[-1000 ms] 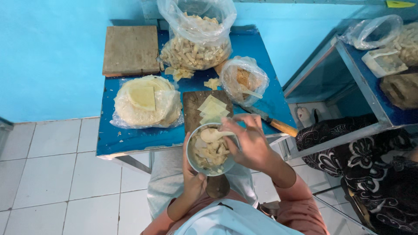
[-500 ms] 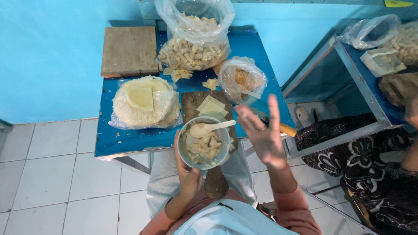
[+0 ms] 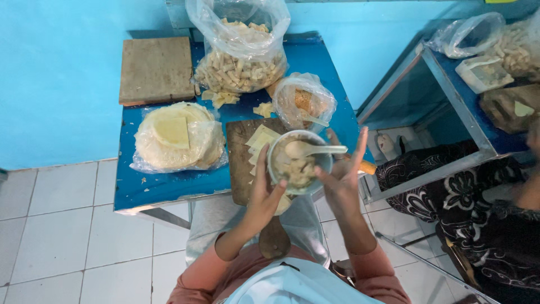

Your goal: The person sits at a table and folds flat square cracker pieces into diamond shapes by hand, arranging the folded pieces in rows on a wooden board. They then spoon a light-colored filling from a bowl onto the folded crackers, continuing to fold and fill pieces one at a time.

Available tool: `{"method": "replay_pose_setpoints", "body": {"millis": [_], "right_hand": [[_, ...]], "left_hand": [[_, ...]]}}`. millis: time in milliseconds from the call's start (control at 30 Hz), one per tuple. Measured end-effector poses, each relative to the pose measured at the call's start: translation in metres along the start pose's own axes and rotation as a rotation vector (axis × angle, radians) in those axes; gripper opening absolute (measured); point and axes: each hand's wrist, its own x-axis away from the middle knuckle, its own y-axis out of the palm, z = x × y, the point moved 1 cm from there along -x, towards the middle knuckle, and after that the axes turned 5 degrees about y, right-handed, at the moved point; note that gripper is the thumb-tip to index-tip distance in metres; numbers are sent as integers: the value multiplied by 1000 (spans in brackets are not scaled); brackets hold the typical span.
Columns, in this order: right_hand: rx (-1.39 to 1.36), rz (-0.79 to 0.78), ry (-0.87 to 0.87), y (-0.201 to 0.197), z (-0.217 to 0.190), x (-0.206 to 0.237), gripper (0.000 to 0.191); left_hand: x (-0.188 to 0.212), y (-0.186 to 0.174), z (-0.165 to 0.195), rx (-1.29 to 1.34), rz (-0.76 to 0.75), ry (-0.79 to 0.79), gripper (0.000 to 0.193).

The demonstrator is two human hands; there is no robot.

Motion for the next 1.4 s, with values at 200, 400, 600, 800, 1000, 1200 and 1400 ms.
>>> {"method": "replay_pose_setpoints", "body": {"millis": [200, 400, 600, 800, 1000, 1200, 1400], "right_hand": [[-65, 117, 128, -89, -14, -51, 121], [129, 181, 30, -153, -9, -97, 114], [246, 277, 111, -176, 8, -112, 110], [419, 279, 74, -180, 6, -111, 108], [600, 183, -91, -183, 16, -101, 108], [822, 359, -386, -161, 7, -79, 99], [563, -27, -93, -75, 18, -1, 89]], "left_hand": [[-9, -11, 16, -139, 14, 30, 86], [17, -44, 33, -157, 206, 110, 70], [35, -57, 24, -183, 303, 164, 60], [44, -59, 24, -254, 290, 136, 48], [50, -56, 35, -648, 124, 191, 33], [60, -57, 27, -923, -138, 241, 28], [65, -62, 10, -1065, -169, 353, 30]]}}
